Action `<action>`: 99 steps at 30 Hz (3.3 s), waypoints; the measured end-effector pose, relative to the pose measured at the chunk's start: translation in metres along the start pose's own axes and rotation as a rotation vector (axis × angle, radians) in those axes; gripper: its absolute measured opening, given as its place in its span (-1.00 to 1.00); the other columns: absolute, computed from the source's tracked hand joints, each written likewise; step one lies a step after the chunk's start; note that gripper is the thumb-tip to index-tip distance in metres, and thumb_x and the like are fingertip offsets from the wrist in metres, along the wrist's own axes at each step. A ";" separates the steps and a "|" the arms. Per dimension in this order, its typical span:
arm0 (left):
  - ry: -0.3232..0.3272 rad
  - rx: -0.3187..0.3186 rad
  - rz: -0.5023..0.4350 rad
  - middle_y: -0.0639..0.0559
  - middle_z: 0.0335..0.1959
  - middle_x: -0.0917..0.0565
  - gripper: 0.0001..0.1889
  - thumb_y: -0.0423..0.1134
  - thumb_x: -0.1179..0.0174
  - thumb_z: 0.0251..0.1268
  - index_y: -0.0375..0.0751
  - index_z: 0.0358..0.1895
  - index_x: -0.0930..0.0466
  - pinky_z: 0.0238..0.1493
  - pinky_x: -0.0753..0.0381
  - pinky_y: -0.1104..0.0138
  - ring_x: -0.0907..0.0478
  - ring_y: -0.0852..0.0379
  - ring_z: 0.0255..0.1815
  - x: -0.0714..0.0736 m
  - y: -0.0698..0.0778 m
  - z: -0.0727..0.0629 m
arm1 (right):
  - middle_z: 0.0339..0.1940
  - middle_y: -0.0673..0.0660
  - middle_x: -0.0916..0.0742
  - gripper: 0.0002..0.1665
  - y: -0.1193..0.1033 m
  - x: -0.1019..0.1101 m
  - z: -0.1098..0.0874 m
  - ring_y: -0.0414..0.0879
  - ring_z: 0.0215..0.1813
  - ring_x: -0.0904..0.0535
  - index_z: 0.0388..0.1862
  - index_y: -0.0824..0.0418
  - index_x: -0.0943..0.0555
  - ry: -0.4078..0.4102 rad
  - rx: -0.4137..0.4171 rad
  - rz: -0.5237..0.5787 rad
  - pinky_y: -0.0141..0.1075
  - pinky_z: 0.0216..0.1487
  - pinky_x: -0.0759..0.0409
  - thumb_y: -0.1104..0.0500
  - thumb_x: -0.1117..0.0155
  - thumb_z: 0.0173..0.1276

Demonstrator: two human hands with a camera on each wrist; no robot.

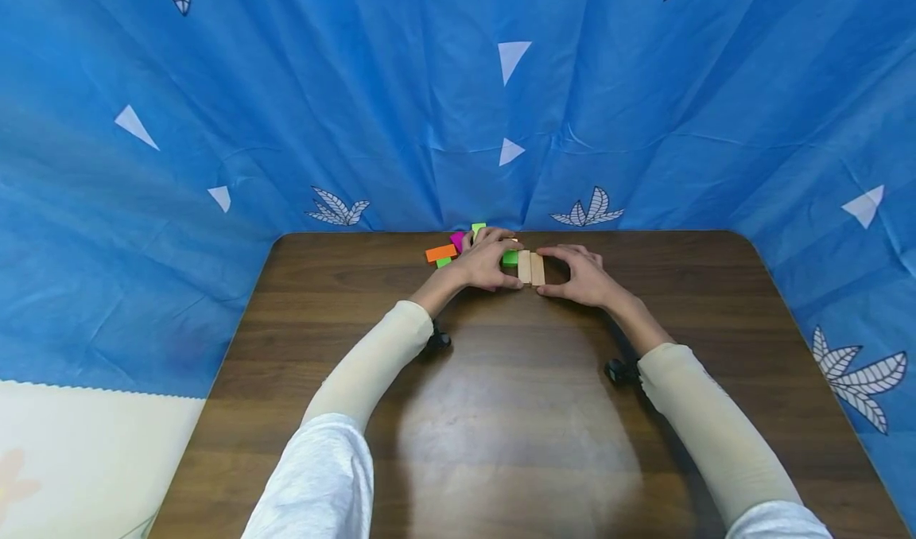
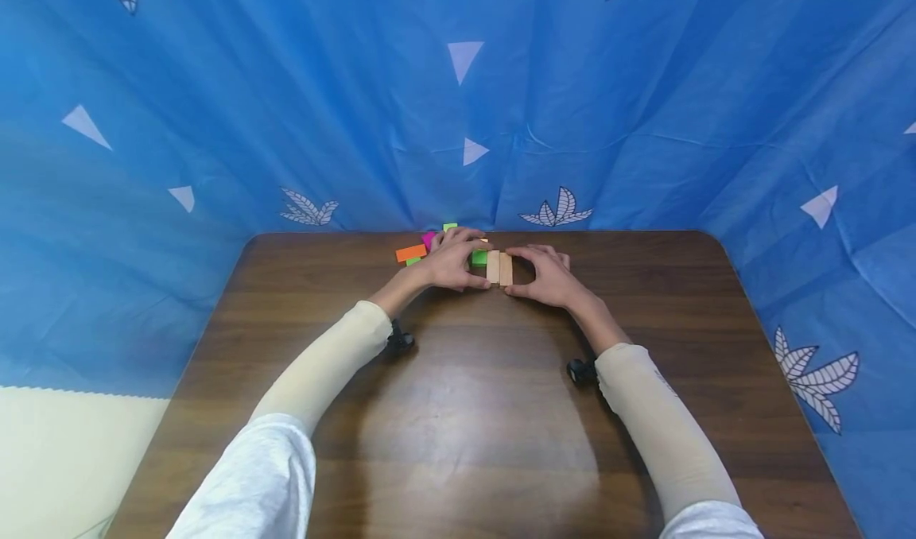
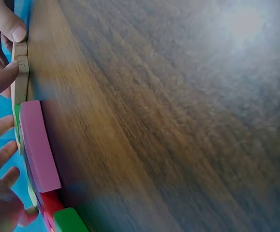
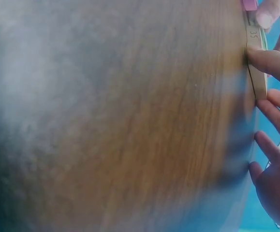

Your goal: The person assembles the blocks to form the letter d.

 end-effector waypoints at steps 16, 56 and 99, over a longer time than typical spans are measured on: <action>-0.005 0.031 -0.020 0.06 0.73 -0.23 -0.18 0.28 -0.52 0.17 0.22 0.53 -0.52 0.69 0.33 -0.34 0.07 -0.11 0.77 -0.007 -0.010 0.019 | 0.54 0.27 -0.59 -0.04 0.000 0.005 -0.006 0.28 0.57 -0.34 0.55 0.12 -0.52 0.012 0.019 0.004 0.44 0.52 -0.11 -0.15 -0.67 0.24; 0.003 0.041 0.059 -0.01 0.69 -0.28 -0.23 0.24 -0.49 0.25 0.15 0.51 -0.54 0.67 0.15 -0.41 0.01 -0.18 0.75 -0.002 0.003 0.007 | 0.51 0.13 -0.63 -0.04 -0.038 -0.031 -0.103 0.15 0.61 -0.38 0.52 0.00 -0.54 -0.059 0.171 -0.063 0.34 0.56 -0.23 -0.26 -0.68 0.20; 0.072 -0.076 0.153 0.07 0.57 -0.39 -0.23 0.42 -0.47 0.17 0.14 0.39 -0.64 0.69 0.10 -0.32 -0.08 -0.07 0.68 -0.008 0.032 0.001 | 0.38 0.01 -0.75 -0.57 -0.060 -0.028 -0.130 0.10 0.49 -0.53 0.25 0.03 -0.79 0.035 0.272 -0.193 0.20 0.49 -0.48 -0.02 -0.52 0.46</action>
Point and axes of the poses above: each hand's wrist, its own z-axis towards the middle knuckle, its own x-axis out of the back of the hand, y = z × x, the point moved 6 cm from there along z, towards the middle knuckle
